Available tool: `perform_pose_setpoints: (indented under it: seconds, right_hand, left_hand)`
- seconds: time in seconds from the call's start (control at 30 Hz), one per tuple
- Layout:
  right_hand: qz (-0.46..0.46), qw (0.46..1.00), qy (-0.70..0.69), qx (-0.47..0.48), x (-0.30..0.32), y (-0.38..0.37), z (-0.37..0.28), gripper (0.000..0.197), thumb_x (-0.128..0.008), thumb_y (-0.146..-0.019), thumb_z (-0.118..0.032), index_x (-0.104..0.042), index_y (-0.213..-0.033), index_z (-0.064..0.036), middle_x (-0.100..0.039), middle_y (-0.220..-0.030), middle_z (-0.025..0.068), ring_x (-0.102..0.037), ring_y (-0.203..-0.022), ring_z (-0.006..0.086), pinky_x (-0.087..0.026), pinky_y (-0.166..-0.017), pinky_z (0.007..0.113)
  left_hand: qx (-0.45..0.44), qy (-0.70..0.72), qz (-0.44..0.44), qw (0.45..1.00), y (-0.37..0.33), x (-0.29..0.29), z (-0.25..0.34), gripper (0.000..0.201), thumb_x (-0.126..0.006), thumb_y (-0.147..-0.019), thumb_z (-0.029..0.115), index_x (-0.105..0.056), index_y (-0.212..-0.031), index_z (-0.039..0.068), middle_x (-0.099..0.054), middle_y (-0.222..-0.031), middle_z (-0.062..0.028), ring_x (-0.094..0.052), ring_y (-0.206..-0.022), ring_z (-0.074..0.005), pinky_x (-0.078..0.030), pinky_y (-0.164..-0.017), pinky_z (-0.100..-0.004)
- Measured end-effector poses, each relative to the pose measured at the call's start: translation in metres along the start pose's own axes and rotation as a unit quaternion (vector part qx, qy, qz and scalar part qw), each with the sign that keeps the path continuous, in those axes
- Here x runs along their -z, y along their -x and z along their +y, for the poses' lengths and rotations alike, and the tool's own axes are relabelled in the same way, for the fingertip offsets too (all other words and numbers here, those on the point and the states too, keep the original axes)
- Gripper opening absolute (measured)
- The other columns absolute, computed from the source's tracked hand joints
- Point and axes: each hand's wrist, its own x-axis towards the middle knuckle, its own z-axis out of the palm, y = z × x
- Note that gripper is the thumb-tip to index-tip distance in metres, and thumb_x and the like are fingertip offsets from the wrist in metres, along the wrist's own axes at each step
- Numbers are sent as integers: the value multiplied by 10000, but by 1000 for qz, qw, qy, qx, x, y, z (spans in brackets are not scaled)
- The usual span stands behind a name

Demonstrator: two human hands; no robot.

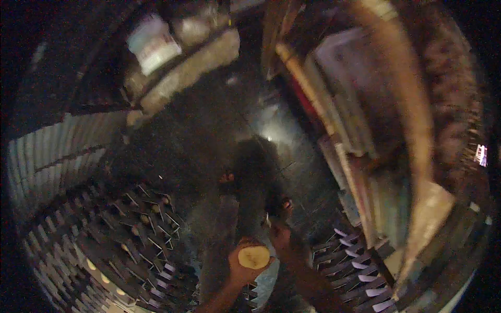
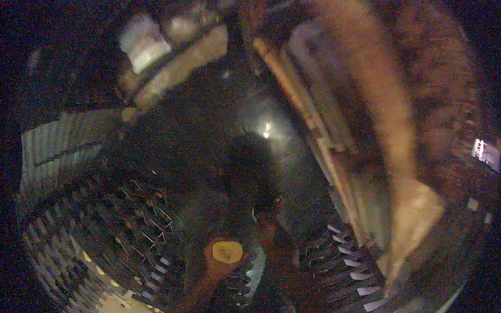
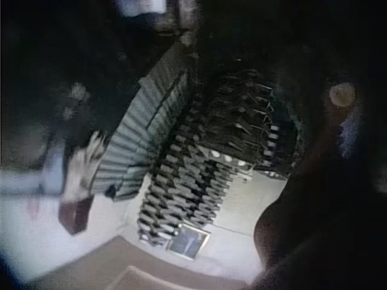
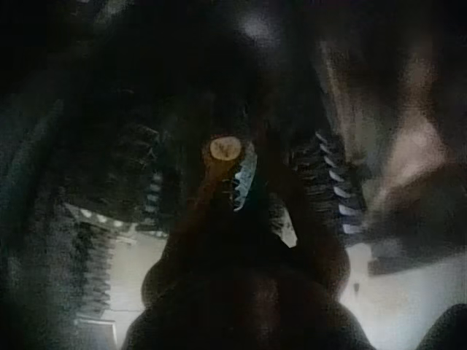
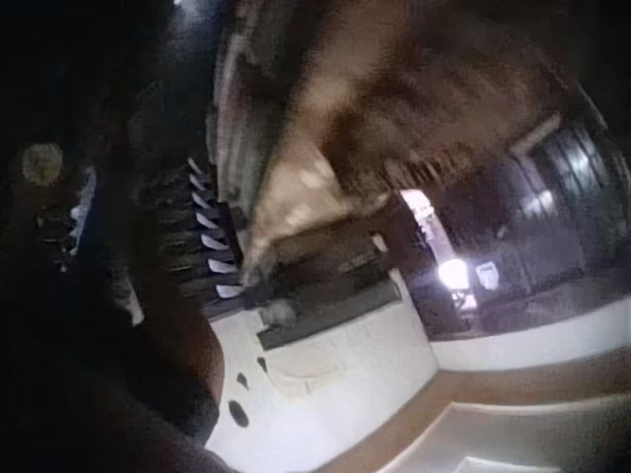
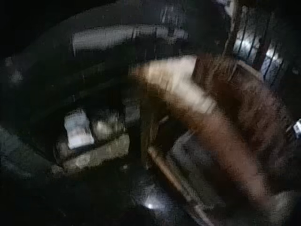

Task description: The person fills small dough balls with a chocolate spread using a spoon, then places them on a baking tray. The person repeats this process for multiple dough balls, arranging them in rows on the tray.

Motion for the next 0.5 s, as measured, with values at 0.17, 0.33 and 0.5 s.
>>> perform_pose_setpoints:
  seconds: [0.17, 0.33, 0.5]
  right_hand:
    - [9, 994, 50, -92, 136, 137, -144, 275, -744, -903, -186, -716, -1110, -8, -737, -957, 164, -724, -879, 321, -565, -770, 416]
    - [130, 991, 17, 4, 298, 121, -289, 195, -690, -929, -45, -731, -1115, 0, -708, -900, 146, -691, -844, 262, -539, -767, 360]
    - [282, 936, 93, 191, 409, -5, -449, 157, -664, -930, -11, -739, -1060, 36, -696, -871, 171, -679, -788, 289, -525, -724, 367]
  left_hand:
    - [-190, -29, -87, 978, 67, -64, 134, 542, -984, -667, 125, -693, -1119, 59, -729, -1100, -87, -685, -1053, -210, -552, -971, -384]
    - [-251, -54, -140, 956, 103, -120, 277, 525, -987, -655, 114, -692, -1086, 63, -722, -1095, -89, -682, -1056, -210, -556, -960, -375]
    - [-395, -89, -192, 894, 54, -152, 369, 503, -978, -618, 71, -714, -1047, 62, -686, -1060, -111, -660, -1027, -246, -553, -905, -366]
